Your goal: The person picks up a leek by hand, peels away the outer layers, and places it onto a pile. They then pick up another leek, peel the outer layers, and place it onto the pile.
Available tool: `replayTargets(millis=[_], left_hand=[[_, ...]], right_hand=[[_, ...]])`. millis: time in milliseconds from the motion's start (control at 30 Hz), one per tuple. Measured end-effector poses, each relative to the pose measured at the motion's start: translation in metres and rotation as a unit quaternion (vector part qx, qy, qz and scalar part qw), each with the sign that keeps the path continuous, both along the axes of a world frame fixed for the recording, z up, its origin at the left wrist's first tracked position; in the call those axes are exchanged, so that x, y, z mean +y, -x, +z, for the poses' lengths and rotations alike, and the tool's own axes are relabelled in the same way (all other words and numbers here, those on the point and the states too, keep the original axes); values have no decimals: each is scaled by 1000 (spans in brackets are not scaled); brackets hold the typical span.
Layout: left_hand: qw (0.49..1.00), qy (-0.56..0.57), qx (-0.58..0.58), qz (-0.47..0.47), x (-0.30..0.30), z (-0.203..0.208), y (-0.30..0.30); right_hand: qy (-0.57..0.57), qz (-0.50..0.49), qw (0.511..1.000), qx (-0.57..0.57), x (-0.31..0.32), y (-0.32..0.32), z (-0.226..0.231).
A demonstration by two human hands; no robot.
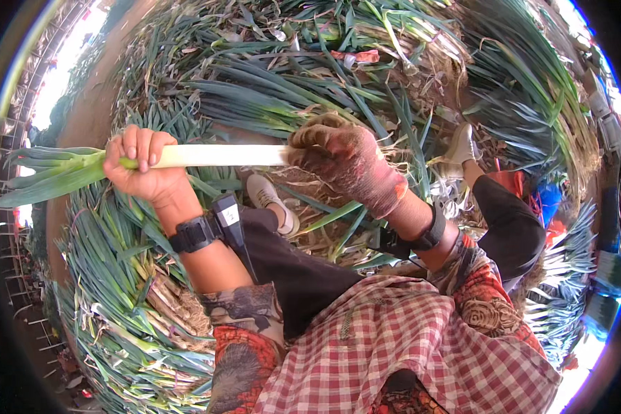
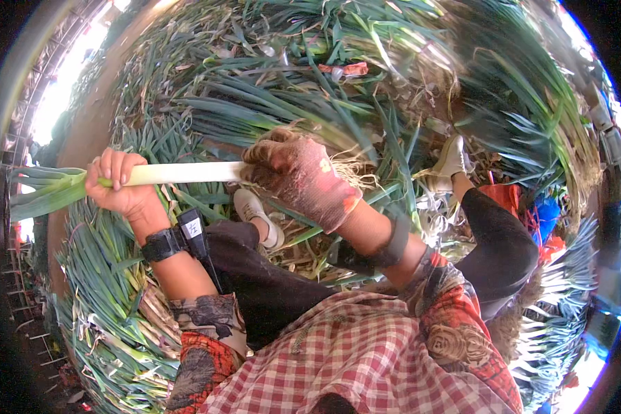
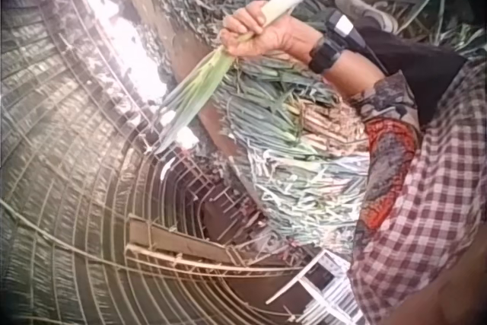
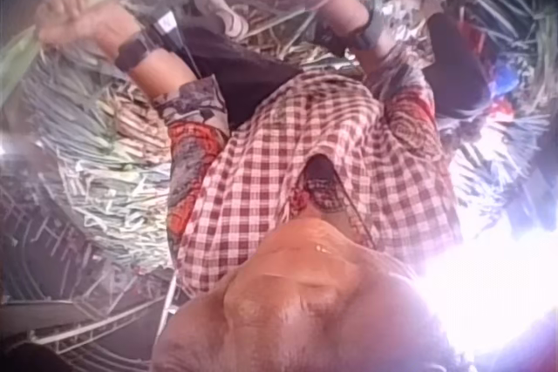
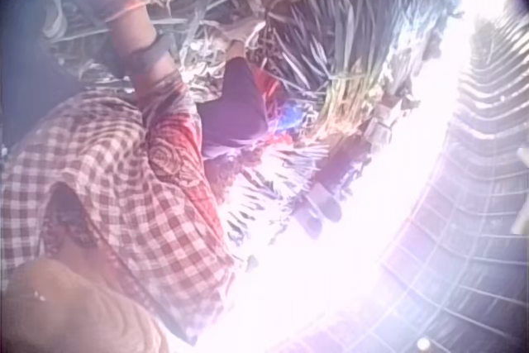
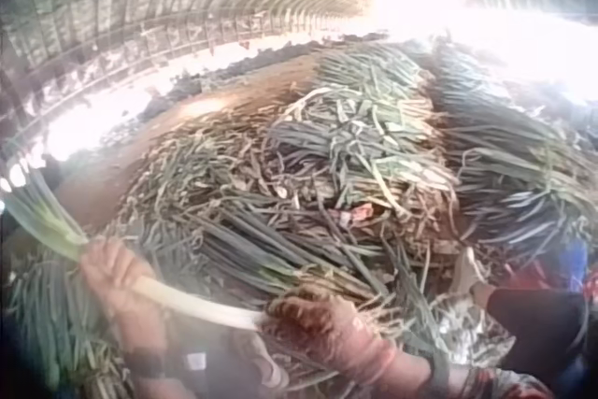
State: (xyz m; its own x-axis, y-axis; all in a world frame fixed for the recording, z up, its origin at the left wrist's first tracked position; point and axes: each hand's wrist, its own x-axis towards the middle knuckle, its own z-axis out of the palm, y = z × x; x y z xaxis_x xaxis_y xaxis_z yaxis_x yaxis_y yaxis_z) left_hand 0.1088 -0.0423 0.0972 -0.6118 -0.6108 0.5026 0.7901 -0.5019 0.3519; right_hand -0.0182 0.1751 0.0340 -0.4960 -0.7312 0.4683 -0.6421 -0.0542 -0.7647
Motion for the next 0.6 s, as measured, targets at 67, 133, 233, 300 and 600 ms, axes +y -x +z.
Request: replayTargets(millis=[67,133,233,300,600], left_hand=[[1000,-6,-6,-4,1,-1,2],[1000,-12,-12,-8,0,-2,3],[1000,-5,-24,-15,-2,-2,4],[999,1,-36,-3,0,-1,6],[999,-19,-38,4,1,-7,3]], right_hand=[[-14,23,998,53,0,0,-4],[54,27,996,64,0,-5,-5],[27,-29,989,145,-2,-2,-2],[38,-67,983,168,-5,1,-8],[124,-123,855,-488,17,35,3]])
